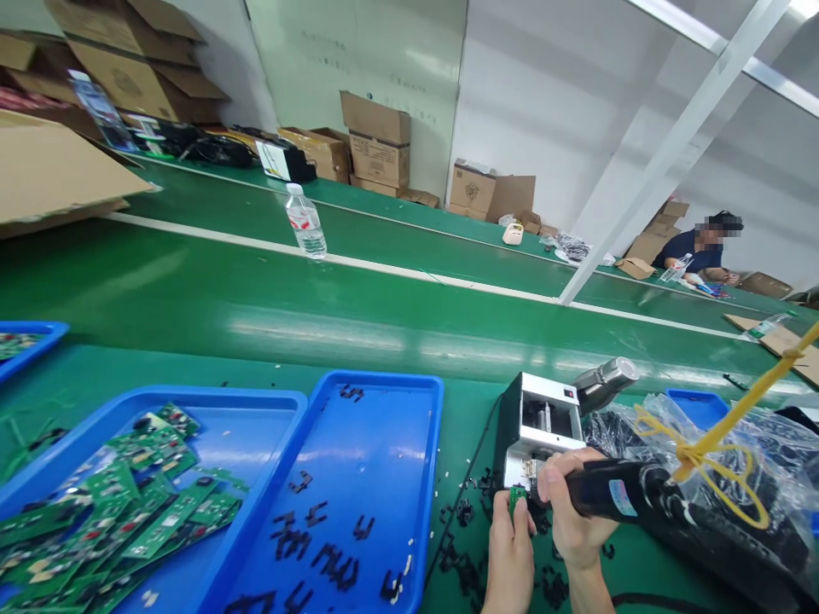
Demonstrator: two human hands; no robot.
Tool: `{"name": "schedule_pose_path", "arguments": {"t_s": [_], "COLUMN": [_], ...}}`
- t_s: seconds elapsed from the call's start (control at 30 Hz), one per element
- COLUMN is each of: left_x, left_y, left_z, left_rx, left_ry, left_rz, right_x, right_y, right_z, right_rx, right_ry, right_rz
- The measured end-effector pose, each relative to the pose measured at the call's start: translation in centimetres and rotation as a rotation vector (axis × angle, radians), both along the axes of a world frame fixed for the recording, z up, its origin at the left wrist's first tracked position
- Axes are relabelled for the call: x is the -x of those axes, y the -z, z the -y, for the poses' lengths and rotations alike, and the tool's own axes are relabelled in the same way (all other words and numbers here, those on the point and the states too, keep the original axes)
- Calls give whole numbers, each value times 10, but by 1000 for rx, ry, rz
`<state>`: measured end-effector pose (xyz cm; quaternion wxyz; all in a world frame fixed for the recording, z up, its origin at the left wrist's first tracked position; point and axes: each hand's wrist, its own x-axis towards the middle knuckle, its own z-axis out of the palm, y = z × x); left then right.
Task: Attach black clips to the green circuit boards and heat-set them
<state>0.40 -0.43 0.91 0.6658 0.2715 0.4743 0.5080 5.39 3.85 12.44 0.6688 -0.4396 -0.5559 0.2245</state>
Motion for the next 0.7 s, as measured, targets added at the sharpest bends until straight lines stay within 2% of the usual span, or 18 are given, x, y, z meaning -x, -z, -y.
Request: {"name": "schedule_pose_path", "arguments": {"t_s": [0.07, 0.2, 0.27, 0.5, 0.7], "left_x": [1, 3, 4, 8, 8], "left_y": [1, 3, 3, -1, 2], "left_z": [0, -2, -2, -5, -5], "left_rx": [18, 74, 98, 110, 138], "left_ry": [40, 133, 155, 167, 157], "left_rz": [13, 26, 30, 39, 106], "right_x": [-2, -13, -18, -18, -15], "right_y": [-2, -4, -1, 20, 21], "right_z": [-2, -6, -7, -8, -1], "right_rx": [-12, -64, -48, -9, -6], "right_ry": [16, 184, 235, 218, 204], "right_rz": [-23, -151, -136, -67, -76]}}
